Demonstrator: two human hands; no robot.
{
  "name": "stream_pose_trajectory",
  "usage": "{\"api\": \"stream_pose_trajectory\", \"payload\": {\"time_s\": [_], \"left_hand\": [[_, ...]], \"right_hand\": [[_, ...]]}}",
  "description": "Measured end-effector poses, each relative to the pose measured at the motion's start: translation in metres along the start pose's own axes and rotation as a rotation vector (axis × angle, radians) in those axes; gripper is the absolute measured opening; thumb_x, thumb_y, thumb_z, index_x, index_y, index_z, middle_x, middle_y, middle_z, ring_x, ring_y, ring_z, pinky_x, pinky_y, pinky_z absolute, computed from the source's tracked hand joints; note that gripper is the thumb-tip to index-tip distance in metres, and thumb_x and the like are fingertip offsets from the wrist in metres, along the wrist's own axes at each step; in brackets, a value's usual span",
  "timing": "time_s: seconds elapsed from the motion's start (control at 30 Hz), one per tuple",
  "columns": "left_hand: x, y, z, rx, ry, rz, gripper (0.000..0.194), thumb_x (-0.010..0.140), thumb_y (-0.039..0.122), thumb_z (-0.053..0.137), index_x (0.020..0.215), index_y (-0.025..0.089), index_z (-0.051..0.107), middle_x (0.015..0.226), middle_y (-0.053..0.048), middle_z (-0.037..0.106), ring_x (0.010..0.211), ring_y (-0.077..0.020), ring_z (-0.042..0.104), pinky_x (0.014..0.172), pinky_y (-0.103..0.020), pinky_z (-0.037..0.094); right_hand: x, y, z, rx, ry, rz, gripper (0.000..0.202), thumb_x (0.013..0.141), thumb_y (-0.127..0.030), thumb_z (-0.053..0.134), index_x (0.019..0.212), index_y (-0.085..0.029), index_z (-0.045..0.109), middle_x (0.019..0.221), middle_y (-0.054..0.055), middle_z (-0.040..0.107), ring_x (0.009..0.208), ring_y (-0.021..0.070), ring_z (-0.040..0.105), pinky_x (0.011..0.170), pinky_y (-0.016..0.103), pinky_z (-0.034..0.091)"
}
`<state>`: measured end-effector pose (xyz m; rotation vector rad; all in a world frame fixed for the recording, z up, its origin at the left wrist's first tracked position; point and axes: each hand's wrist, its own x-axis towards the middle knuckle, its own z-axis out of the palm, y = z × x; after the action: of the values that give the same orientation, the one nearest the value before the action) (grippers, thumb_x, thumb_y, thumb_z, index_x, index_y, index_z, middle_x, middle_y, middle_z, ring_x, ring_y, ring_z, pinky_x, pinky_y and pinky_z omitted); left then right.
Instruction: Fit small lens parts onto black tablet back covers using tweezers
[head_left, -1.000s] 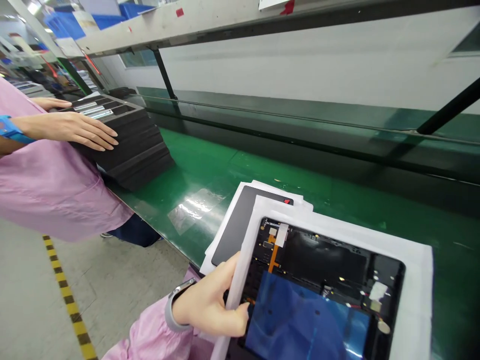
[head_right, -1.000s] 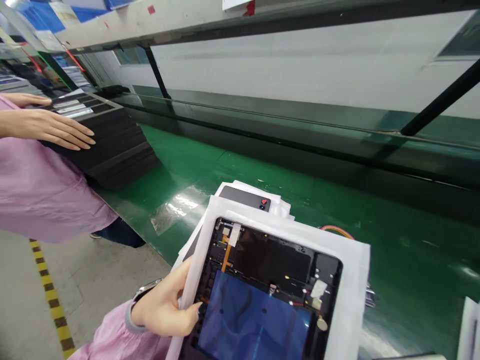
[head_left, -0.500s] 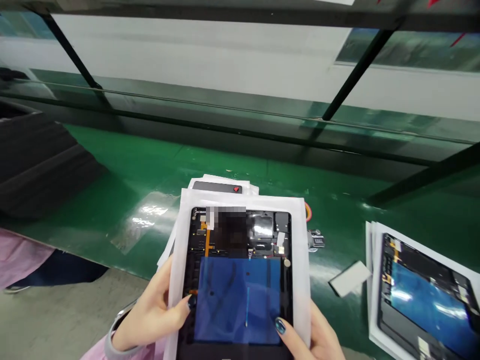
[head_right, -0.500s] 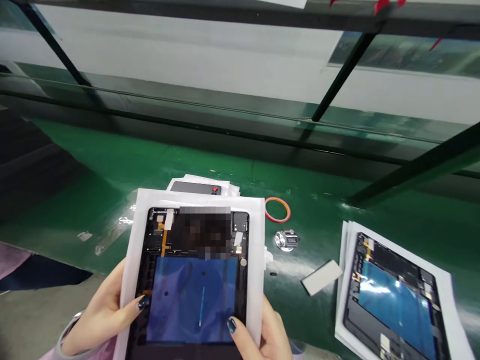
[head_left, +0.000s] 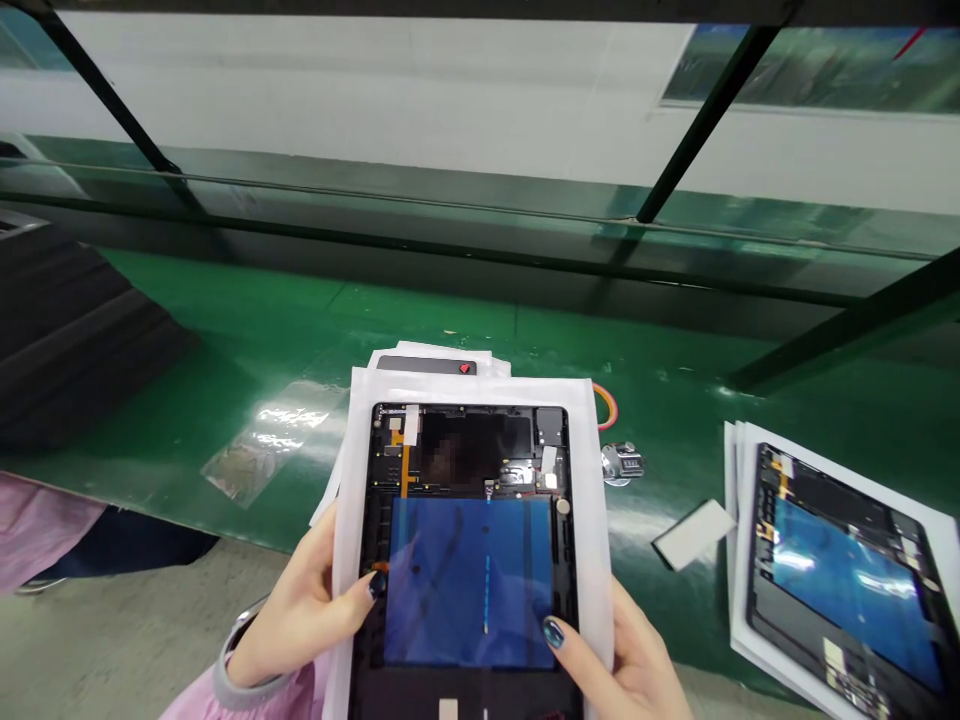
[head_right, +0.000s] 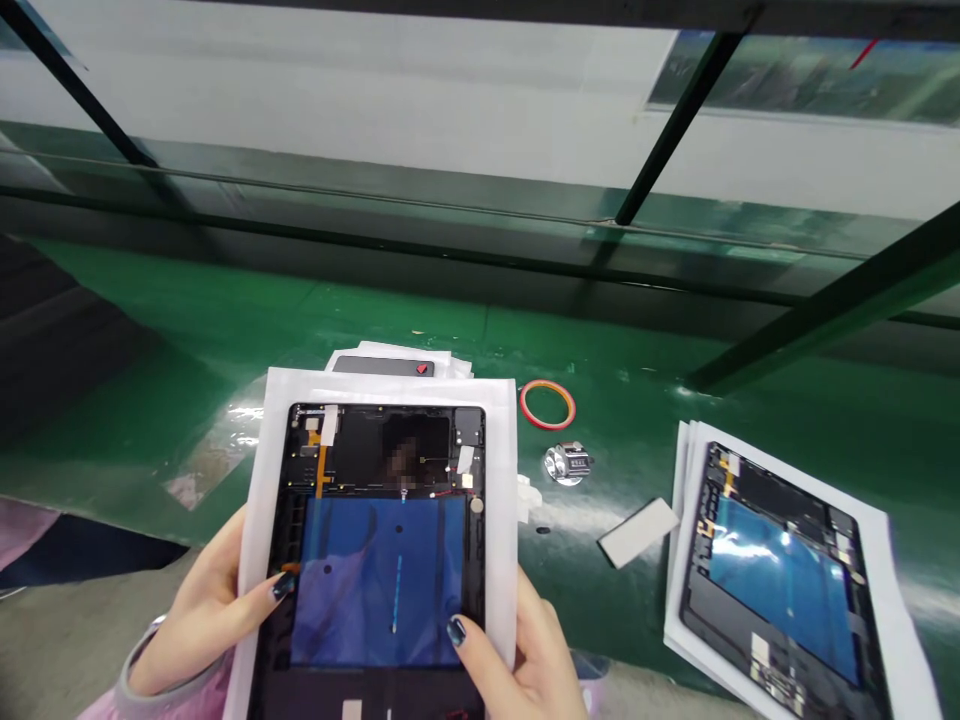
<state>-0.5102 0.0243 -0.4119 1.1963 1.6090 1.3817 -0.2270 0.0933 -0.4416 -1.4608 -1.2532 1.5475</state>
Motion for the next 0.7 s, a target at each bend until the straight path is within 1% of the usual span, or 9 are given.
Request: {"api": "stream_pose_trajectory", "payload": {"time_s": [0.1, 0.17, 0.23, 0.3, 0.33, 0.4, 0.5, 0.6, 0.7], "left_hand": [[0.003, 0.005, 0.000, 0.003, -0.032, -0.042, 0.040, 0.090, 0.046, 0.073, 0.122, 0.024, 0.075, 0.106, -0.008, 0.078, 0.089, -0.0277, 0.072, 0.083, -0.037, 0.062], [0.003, 0.006, 0.003, 0.002, 0.007, -0.056, 0.041, 0.088, 0.048, 0.075, 0.122, 0.025, 0.074, 0.106, -0.007, 0.078, 0.090, -0.0267, 0.070, 0.086, -0.036, 0.061], [0.002, 0.005, 0.008, -0.016, 0.084, -0.066, 0.043, 0.086, 0.052, 0.077, 0.120, 0.026, 0.075, 0.107, -0.006, 0.078, 0.091, -0.0254, 0.068, 0.087, -0.034, 0.059], [0.002, 0.005, 0.011, -0.034, 0.152, -0.061, 0.044, 0.086, 0.056, 0.077, 0.118, 0.026, 0.075, 0.107, -0.005, 0.077, 0.091, -0.0243, 0.067, 0.087, -0.033, 0.057], [0.003, 0.006, 0.012, -0.033, 0.164, -0.055, 0.044, 0.086, 0.056, 0.077, 0.117, 0.026, 0.076, 0.106, -0.005, 0.077, 0.090, -0.0238, 0.067, 0.086, -0.032, 0.057], [0.005, 0.009, 0.011, -0.009, 0.122, -0.042, 0.041, 0.086, 0.055, 0.076, 0.114, 0.025, 0.077, 0.106, -0.005, 0.077, 0.088, -0.0232, 0.068, 0.083, -0.031, 0.057], [0.012, 0.015, 0.007, 0.027, 0.048, -0.032, 0.032, 0.087, 0.046, 0.077, 0.108, 0.022, 0.077, 0.104, -0.006, 0.078, 0.085, -0.0236, 0.072, 0.076, -0.029, 0.059], [0.018, 0.019, 0.007, -0.007, 0.063, -0.022, 0.030, 0.084, 0.037, 0.079, 0.108, 0.021, 0.075, 0.100, -0.006, 0.080, 0.083, -0.0237, 0.073, 0.072, -0.028, 0.059], [0.023, 0.022, 0.009, -0.070, 0.077, -0.046, 0.033, 0.084, 0.035, 0.079, 0.113, 0.021, 0.074, 0.098, -0.004, 0.080, 0.084, -0.0237, 0.073, 0.072, -0.028, 0.059]], "right_hand": [[0.002, -0.005, 0.003, 0.085, -0.029, 0.032, 0.067, 0.074, -0.062, 0.086, 0.129, -0.026, 0.073, 0.122, 0.009, 0.076, 0.113, 0.0295, 0.073, 0.096, 0.030, 0.059], [0.004, -0.011, 0.006, 0.118, -0.061, 0.027, 0.066, 0.076, -0.062, 0.085, 0.129, -0.026, 0.072, 0.128, 0.009, 0.075, 0.114, 0.0294, 0.072, 0.099, 0.033, 0.058], [0.005, -0.018, 0.009, 0.125, -0.095, 0.017, 0.061, 0.077, -0.062, 0.084, 0.125, -0.026, 0.073, 0.127, 0.009, 0.075, 0.113, 0.0297, 0.073, 0.101, 0.035, 0.057], [0.005, -0.025, 0.011, 0.143, -0.104, 0.026, 0.058, 0.076, -0.063, 0.085, 0.121, -0.026, 0.075, 0.126, 0.008, 0.076, 0.116, 0.0295, 0.072, 0.103, 0.035, 0.056], [0.006, -0.027, 0.011, 0.160, -0.099, 0.040, 0.058, 0.075, -0.063, 0.086, 0.120, -0.027, 0.075, 0.125, 0.007, 0.076, 0.118, 0.0294, 0.071, 0.104, 0.034, 0.055], [0.007, -0.031, 0.011, 0.205, -0.091, 0.072, 0.056, 0.074, -0.062, 0.088, 0.119, -0.029, 0.076, 0.123, 0.005, 0.077, 0.122, 0.0291, 0.069, 0.107, 0.033, 0.053], [0.013, -0.035, 0.006, 0.240, -0.164, 0.114, 0.052, 0.080, -0.062, 0.083, 0.121, -0.031, 0.077, 0.116, 0.005, 0.079, 0.116, 0.0284, 0.071, 0.100, 0.032, 0.057], [0.021, -0.036, -0.002, 0.189, -0.318, 0.112, 0.048, 0.088, -0.060, 0.076, 0.126, -0.029, 0.075, 0.115, 0.006, 0.078, 0.101, 0.0260, 0.074, 0.084, 0.029, 0.061], [0.025, -0.037, -0.006, 0.150, -0.369, 0.109, 0.045, 0.091, -0.056, 0.075, 0.126, -0.029, 0.074, 0.114, 0.006, 0.078, 0.098, 0.0241, 0.074, 0.082, 0.027, 0.060]]}}
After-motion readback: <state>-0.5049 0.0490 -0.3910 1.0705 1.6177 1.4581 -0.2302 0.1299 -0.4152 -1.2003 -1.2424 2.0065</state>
